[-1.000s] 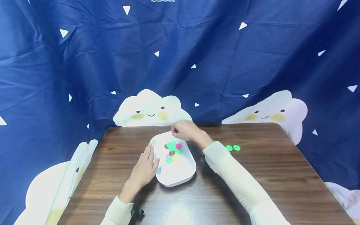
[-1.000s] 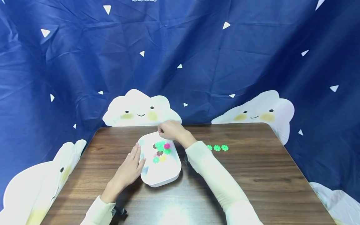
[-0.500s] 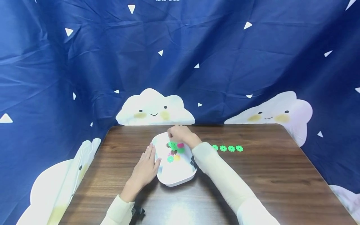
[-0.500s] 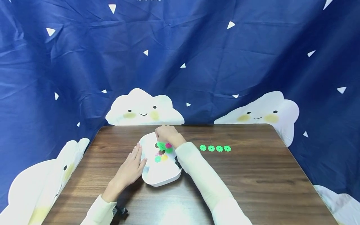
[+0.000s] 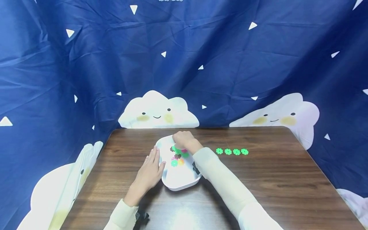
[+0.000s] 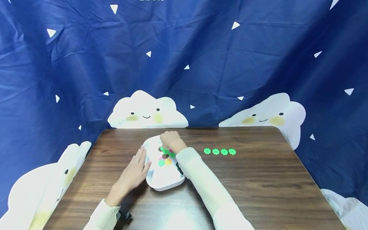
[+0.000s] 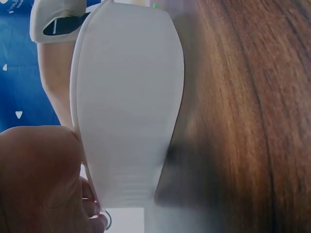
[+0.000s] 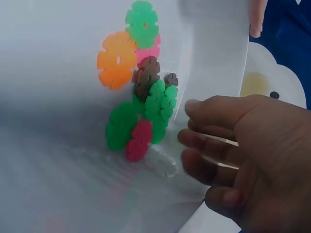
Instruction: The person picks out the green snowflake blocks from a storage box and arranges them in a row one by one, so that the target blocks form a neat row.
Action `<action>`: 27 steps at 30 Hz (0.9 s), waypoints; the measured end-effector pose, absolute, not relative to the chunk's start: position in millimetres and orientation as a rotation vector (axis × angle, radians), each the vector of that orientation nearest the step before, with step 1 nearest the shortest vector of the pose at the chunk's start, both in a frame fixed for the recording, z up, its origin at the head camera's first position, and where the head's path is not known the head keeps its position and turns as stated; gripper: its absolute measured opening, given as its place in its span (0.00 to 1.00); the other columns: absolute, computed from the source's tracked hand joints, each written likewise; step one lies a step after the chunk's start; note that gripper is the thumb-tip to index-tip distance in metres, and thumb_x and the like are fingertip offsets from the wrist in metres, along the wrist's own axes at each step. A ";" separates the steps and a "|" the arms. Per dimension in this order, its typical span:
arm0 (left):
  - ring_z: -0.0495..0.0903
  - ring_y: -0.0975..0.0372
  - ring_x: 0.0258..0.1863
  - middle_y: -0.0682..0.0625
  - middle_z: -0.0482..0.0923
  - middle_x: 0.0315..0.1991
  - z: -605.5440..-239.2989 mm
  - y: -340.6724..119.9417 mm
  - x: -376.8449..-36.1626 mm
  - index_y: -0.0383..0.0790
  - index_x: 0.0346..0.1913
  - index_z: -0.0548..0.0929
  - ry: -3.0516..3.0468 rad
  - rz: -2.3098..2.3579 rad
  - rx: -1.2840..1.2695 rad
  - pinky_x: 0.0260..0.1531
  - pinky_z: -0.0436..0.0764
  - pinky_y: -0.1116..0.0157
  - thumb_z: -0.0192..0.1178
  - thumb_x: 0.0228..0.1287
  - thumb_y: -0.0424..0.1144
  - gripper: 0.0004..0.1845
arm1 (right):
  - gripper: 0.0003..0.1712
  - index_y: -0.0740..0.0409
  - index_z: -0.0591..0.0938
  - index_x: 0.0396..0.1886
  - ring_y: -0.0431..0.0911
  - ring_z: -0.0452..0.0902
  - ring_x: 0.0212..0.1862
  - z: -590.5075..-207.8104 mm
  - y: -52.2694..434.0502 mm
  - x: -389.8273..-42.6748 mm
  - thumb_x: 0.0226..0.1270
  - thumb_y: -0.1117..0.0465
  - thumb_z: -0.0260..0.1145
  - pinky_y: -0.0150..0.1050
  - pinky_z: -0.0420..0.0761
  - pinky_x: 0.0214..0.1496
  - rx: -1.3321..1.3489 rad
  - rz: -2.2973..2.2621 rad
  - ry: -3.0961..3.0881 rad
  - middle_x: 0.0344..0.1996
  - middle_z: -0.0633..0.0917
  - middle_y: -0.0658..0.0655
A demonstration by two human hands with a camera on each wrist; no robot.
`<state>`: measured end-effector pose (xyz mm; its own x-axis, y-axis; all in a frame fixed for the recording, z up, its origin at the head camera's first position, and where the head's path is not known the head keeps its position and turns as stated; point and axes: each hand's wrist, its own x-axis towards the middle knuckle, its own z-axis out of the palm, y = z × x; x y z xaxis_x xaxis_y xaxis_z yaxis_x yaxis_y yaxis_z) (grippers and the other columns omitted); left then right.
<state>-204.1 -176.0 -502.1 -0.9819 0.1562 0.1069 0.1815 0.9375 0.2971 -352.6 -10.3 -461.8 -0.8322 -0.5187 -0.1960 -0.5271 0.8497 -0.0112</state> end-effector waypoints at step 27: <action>0.47 0.48 0.78 0.37 0.44 0.79 -501.3 -175.5 -203.7 0.29 0.76 0.51 -2.998 -0.487 -0.290 0.74 0.57 0.46 0.42 0.77 0.53 0.37 | 0.11 0.46 0.81 0.46 0.43 0.76 0.39 -469.1 -15.9 -340.3 0.65 0.57 0.68 0.38 0.81 0.54 -0.876 0.120 2.782 0.37 0.83 0.46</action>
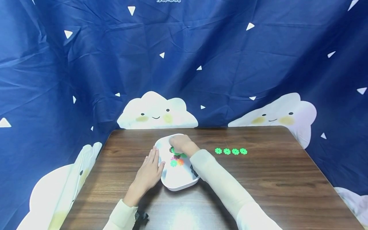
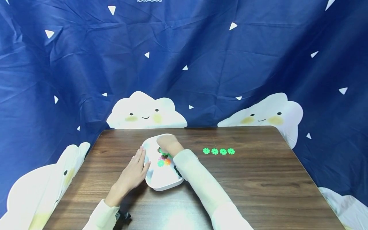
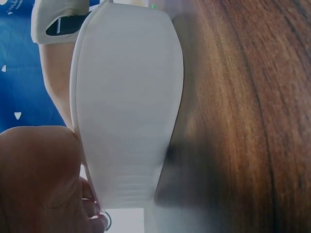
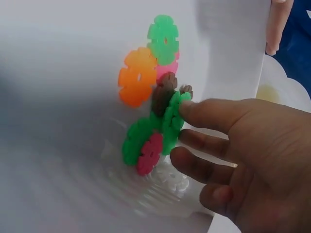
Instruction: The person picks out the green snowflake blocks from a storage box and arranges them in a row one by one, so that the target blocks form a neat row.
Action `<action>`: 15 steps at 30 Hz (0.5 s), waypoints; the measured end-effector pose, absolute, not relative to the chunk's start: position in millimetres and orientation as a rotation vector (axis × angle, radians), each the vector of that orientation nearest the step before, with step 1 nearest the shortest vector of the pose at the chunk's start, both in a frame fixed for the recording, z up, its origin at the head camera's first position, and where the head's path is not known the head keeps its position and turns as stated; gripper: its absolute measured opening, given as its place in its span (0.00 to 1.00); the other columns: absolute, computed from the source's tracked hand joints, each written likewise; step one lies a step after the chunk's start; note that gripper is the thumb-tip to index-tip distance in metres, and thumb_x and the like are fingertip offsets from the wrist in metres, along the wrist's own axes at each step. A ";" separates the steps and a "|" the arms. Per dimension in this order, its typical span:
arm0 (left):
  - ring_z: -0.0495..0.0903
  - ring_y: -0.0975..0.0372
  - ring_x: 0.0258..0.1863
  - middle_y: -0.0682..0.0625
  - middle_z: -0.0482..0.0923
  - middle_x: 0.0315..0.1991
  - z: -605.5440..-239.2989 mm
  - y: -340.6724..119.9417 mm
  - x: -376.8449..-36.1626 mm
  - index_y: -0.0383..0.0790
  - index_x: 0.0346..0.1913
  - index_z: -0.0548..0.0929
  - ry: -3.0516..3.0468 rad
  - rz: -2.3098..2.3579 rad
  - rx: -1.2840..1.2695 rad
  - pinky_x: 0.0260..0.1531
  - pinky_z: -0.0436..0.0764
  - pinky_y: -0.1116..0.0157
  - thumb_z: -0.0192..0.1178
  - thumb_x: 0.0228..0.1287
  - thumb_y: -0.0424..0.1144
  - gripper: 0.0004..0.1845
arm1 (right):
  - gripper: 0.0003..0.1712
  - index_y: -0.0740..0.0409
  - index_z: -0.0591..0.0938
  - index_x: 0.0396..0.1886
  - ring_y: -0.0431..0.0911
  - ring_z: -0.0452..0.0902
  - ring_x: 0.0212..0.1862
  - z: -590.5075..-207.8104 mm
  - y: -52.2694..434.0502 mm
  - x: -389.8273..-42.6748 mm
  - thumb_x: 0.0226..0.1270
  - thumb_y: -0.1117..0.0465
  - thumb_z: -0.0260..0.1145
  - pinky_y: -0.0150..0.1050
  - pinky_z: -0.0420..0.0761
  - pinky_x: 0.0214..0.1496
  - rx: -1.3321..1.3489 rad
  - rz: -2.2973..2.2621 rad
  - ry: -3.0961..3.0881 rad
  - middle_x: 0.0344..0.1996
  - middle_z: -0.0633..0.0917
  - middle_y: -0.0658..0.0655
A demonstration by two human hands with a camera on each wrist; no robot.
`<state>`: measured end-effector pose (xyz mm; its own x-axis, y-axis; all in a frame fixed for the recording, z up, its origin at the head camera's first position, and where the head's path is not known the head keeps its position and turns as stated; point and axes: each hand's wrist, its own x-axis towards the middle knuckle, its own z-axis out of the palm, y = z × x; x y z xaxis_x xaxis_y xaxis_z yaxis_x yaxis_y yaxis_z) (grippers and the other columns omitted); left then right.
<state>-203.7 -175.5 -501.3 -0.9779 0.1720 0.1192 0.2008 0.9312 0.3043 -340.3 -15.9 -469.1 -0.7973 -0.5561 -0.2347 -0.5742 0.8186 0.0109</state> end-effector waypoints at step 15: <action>0.46 0.48 0.79 0.37 0.42 0.79 -501.1 -176.0 -204.6 0.29 0.76 0.50 -3.010 -0.471 -0.295 0.75 0.55 0.46 0.41 0.78 0.53 0.37 | 0.15 0.47 0.82 0.49 0.42 0.79 0.43 -477.3 -22.8 -343.6 0.65 0.49 0.68 0.41 0.80 0.60 -0.906 0.201 2.802 0.42 0.85 0.46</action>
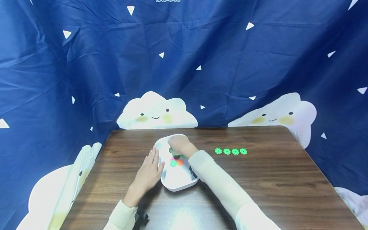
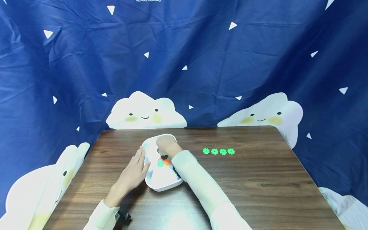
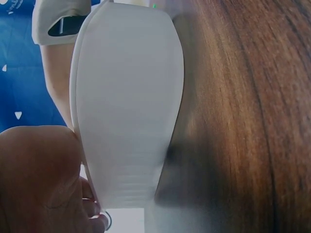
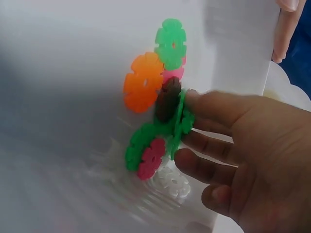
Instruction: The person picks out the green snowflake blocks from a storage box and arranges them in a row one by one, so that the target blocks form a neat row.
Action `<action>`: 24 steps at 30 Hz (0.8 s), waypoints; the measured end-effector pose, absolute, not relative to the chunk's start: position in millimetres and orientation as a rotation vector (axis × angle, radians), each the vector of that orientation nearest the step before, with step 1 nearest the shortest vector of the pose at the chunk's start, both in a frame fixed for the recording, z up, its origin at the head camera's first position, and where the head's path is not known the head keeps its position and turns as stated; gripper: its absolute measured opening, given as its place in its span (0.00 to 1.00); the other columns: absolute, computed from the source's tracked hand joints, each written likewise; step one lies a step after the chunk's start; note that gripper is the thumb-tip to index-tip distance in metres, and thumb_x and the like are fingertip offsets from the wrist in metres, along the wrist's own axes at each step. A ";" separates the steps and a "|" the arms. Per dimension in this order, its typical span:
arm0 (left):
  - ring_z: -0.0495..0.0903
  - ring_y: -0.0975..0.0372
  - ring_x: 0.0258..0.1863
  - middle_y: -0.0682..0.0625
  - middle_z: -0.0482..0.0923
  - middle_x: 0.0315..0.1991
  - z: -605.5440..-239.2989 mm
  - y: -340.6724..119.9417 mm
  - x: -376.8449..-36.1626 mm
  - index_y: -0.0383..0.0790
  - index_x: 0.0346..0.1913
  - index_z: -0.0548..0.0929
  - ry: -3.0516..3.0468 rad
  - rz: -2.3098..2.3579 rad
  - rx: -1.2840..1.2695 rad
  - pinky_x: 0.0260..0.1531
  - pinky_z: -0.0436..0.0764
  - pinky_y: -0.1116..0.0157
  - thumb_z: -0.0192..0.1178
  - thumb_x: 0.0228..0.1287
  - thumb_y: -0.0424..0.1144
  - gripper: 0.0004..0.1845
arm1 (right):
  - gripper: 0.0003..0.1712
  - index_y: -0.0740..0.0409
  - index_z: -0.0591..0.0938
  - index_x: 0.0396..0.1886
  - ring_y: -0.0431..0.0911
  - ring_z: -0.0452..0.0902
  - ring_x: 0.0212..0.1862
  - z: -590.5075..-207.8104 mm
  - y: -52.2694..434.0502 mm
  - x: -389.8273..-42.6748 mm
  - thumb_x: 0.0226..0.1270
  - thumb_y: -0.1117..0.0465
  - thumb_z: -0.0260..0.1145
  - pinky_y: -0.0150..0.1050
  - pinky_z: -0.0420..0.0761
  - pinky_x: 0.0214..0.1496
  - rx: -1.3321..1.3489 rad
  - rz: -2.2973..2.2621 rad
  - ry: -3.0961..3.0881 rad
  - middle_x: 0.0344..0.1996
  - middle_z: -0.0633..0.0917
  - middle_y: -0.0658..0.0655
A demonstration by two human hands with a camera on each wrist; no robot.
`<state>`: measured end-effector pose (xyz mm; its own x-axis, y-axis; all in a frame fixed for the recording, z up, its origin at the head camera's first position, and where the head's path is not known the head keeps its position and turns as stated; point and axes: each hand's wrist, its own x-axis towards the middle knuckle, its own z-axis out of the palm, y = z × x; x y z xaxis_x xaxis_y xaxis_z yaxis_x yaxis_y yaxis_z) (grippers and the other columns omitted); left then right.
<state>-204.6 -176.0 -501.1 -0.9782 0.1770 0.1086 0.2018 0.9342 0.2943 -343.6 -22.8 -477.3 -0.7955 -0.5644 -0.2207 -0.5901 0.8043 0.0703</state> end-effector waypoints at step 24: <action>0.45 0.49 0.79 0.38 0.42 0.79 -503.6 -176.3 -205.0 0.30 0.76 0.49 -3.005 -0.479 -0.288 0.75 0.55 0.47 0.39 0.78 0.54 0.37 | 0.15 0.46 0.79 0.47 0.41 0.77 0.38 -474.2 -21.6 -344.8 0.62 0.51 0.70 0.40 0.82 0.55 -0.945 0.138 2.834 0.38 0.84 0.46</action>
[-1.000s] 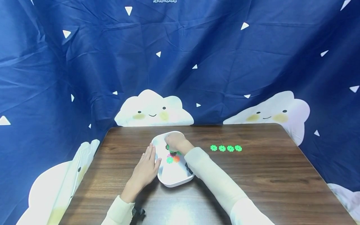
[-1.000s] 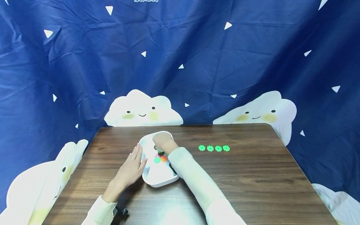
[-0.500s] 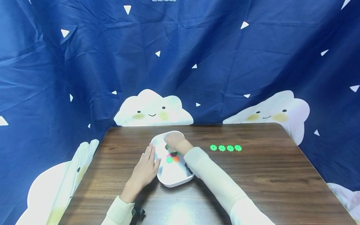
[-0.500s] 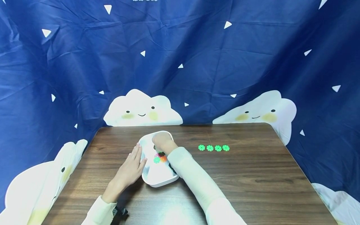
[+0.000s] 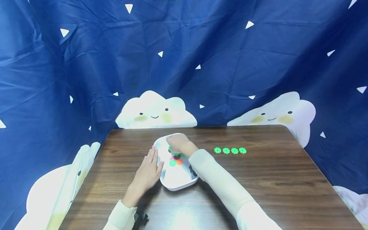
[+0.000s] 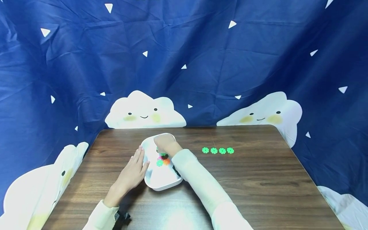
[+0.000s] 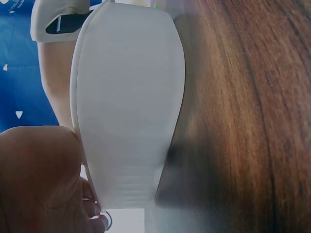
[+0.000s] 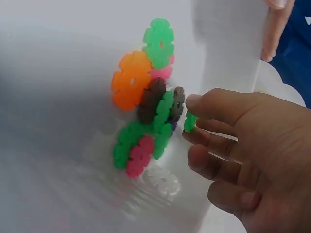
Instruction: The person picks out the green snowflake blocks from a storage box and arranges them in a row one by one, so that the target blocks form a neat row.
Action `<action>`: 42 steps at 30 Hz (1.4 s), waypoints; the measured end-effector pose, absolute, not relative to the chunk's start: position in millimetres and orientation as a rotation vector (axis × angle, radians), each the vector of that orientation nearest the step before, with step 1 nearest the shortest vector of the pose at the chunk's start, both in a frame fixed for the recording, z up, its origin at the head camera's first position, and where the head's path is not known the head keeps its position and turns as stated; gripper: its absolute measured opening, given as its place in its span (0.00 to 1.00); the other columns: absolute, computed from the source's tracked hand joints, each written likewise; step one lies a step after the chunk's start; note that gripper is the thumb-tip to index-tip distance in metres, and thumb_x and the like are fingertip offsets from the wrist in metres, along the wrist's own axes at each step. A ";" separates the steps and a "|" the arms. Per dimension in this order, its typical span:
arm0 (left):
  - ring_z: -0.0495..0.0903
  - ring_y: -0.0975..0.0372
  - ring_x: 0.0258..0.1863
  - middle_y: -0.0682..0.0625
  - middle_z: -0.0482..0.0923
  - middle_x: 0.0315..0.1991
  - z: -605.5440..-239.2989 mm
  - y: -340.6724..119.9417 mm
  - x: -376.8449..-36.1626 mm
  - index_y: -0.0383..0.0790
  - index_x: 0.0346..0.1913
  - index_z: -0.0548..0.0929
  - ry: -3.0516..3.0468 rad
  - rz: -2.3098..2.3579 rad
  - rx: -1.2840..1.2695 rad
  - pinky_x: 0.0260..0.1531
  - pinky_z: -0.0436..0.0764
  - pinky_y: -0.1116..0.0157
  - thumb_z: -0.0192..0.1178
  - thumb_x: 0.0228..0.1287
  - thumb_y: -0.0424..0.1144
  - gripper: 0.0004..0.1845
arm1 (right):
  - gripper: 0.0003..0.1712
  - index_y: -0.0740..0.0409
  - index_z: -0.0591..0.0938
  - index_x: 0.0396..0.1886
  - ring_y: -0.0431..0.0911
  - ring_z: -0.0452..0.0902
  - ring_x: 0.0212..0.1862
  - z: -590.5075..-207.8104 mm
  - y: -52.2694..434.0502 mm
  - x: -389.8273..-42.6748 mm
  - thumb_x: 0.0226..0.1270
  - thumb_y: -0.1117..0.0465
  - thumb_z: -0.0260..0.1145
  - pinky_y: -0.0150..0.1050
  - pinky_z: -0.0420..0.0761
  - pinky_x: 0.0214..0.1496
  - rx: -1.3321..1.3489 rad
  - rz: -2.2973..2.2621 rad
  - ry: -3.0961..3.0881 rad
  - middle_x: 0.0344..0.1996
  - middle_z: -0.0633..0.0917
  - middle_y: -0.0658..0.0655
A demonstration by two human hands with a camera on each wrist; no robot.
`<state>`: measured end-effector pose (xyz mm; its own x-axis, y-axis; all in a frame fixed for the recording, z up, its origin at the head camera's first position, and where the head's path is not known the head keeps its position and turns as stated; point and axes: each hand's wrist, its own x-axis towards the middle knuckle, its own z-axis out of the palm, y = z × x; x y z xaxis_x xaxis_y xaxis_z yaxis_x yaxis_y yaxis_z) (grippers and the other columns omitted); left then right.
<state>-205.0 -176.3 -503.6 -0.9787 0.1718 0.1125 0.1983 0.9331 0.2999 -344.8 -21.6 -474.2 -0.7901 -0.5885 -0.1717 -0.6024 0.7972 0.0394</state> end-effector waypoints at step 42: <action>0.47 0.48 0.79 0.37 0.44 0.79 -502.3 -174.3 -203.2 0.29 0.76 0.51 -2.988 -0.476 -0.278 0.74 0.57 0.46 0.43 0.77 0.52 0.37 | 0.12 0.44 0.83 0.46 0.41 0.72 0.29 -413.3 87.9 -316.2 0.64 0.50 0.67 0.35 0.73 0.29 -1.033 -0.143 3.020 0.35 0.78 0.44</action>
